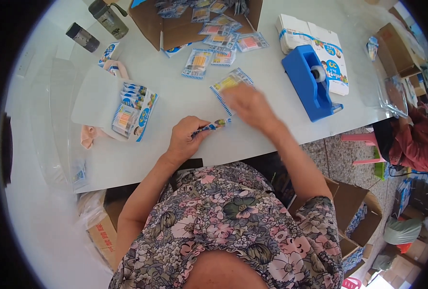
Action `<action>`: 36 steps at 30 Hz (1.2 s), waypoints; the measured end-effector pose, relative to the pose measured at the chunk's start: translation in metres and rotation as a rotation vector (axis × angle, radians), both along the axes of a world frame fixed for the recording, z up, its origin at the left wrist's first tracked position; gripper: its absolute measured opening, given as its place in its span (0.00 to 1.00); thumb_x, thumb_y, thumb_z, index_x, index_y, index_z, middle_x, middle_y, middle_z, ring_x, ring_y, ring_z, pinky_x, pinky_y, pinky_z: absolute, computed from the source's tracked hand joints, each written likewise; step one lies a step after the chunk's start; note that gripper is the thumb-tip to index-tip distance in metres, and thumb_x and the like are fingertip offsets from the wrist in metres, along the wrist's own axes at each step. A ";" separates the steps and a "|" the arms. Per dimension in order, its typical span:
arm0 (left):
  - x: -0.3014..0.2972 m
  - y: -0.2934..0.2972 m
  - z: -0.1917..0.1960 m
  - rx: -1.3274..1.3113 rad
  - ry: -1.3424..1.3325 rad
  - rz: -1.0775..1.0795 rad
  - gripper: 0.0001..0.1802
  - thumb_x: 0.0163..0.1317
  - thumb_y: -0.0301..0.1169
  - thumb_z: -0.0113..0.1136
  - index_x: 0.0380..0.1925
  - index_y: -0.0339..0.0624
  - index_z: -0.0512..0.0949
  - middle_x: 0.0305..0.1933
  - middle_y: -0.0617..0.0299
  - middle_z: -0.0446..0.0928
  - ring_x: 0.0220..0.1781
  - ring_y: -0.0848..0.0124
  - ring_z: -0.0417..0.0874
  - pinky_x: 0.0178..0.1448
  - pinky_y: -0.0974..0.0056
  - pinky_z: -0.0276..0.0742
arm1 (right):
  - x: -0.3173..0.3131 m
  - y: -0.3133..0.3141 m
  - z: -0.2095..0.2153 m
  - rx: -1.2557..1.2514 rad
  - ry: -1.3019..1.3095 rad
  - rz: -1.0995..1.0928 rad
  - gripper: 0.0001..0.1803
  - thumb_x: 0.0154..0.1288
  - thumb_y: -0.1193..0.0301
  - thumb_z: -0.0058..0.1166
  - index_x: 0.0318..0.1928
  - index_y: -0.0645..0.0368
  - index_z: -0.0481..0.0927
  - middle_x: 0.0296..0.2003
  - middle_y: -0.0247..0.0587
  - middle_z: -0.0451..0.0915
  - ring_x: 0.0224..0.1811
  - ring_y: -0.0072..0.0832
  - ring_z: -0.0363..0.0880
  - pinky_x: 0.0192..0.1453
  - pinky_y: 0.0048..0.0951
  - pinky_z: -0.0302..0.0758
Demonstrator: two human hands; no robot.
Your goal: The recorder is packaging small blue and white packets into stacks and then placing them into cardboard boxes.
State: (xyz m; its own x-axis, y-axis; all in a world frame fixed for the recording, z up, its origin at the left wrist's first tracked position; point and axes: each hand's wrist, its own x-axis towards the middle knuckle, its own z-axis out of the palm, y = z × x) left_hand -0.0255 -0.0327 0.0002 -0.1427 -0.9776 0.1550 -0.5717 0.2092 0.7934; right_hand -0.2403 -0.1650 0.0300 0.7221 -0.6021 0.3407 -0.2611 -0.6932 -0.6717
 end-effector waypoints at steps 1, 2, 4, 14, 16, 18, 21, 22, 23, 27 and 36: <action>-0.003 -0.001 0.001 -0.086 0.012 0.020 0.15 0.50 0.26 0.73 0.40 0.42 0.82 0.47 0.56 0.79 0.51 0.55 0.79 0.52 0.58 0.77 | -0.005 -0.017 -0.004 -0.293 -0.088 -0.117 0.15 0.60 0.77 0.60 0.50 0.58 0.83 0.44 0.41 0.85 0.49 0.41 0.82 0.56 0.42 0.75; -0.004 0.001 0.001 -0.169 0.023 0.046 0.11 0.50 0.24 0.72 0.35 0.42 0.83 0.43 0.58 0.80 0.46 0.57 0.80 0.47 0.60 0.78 | -0.008 -0.027 -0.005 -0.288 -0.085 -0.119 0.15 0.60 0.77 0.60 0.50 0.58 0.83 0.44 0.41 0.85 0.49 0.41 0.82 0.56 0.42 0.75; -0.006 0.000 0.001 -0.242 0.045 0.051 0.12 0.49 0.24 0.72 0.36 0.43 0.83 0.45 0.57 0.80 0.49 0.56 0.80 0.51 0.58 0.77 | -0.012 -0.040 0.001 -0.612 0.265 -0.074 0.15 0.59 0.77 0.61 0.48 0.58 0.83 0.44 0.38 0.85 0.49 0.39 0.81 0.56 0.42 0.74; 0.001 -0.002 -0.004 -0.422 0.000 -0.007 0.16 0.45 0.17 0.72 0.36 0.42 0.83 0.59 0.50 0.78 0.59 0.55 0.79 0.63 0.57 0.73 | 0.009 0.017 0.033 0.056 0.433 0.153 0.19 0.55 0.73 0.64 0.49 0.57 0.83 0.48 0.38 0.84 0.51 0.39 0.81 0.56 0.42 0.73; -0.003 0.000 -0.005 -0.342 0.084 0.033 0.16 0.45 0.18 0.72 0.36 0.42 0.83 0.52 0.54 0.80 0.57 0.55 0.79 0.60 0.57 0.74 | -0.003 -0.003 0.027 -0.148 0.332 0.097 0.21 0.55 0.73 0.65 0.52 0.57 0.82 0.51 0.39 0.83 0.54 0.40 0.80 0.58 0.42 0.73; -0.008 0.002 -0.002 -0.260 0.165 0.076 0.17 0.44 0.20 0.72 0.37 0.42 0.83 0.45 0.58 0.82 0.54 0.55 0.80 0.57 0.57 0.75 | -0.017 -0.010 0.025 -0.366 0.405 -0.004 0.25 0.54 0.75 0.65 0.55 0.58 0.79 0.59 0.40 0.78 0.61 0.40 0.76 0.62 0.42 0.71; -0.006 0.001 0.003 -0.083 0.393 0.221 0.18 0.42 0.19 0.71 0.37 0.42 0.82 0.42 0.59 0.82 0.50 0.55 0.81 0.52 0.58 0.76 | -0.019 -0.023 0.007 -0.598 0.399 -0.054 0.19 0.55 0.76 0.63 0.50 0.59 0.81 0.51 0.40 0.82 0.52 0.39 0.80 0.56 0.41 0.75; -0.003 -0.003 0.004 -0.266 0.210 0.137 0.18 0.42 0.19 0.71 0.37 0.42 0.82 0.42 0.58 0.82 0.48 0.56 0.81 0.52 0.58 0.77 | -0.017 -0.022 0.003 -0.603 0.397 -0.048 0.19 0.55 0.76 0.63 0.50 0.59 0.81 0.51 0.40 0.82 0.52 0.39 0.80 0.56 0.41 0.75; 0.000 -0.005 0.005 -0.447 0.022 0.053 0.19 0.42 0.19 0.71 0.37 0.42 0.82 0.42 0.58 0.82 0.46 0.57 0.82 0.51 0.57 0.77 | -0.014 -0.018 -0.001 -0.525 0.306 -0.094 0.15 0.57 0.75 0.62 0.47 0.59 0.82 0.46 0.41 0.83 0.47 0.40 0.81 0.51 0.40 0.76; 0.004 -0.005 0.030 -0.612 -0.286 0.241 0.19 0.42 0.19 0.71 0.37 0.42 0.81 0.41 0.58 0.82 0.43 0.58 0.82 0.49 0.57 0.78 | 0.027 0.003 0.033 0.191 0.370 0.141 0.07 0.64 0.74 0.58 0.42 0.60 0.82 0.35 0.45 0.84 0.34 0.42 0.82 0.40 0.38 0.78; 0.013 -0.010 0.006 -0.207 0.181 0.136 0.18 0.45 0.19 0.73 0.38 0.44 0.82 0.44 0.55 0.81 0.46 0.58 0.82 0.50 0.61 0.78 | 0.096 -0.104 -0.013 -0.897 0.308 -0.043 0.14 0.56 0.77 0.56 0.45 0.53 0.83 0.48 0.40 0.84 0.48 0.40 0.82 0.60 0.48 0.70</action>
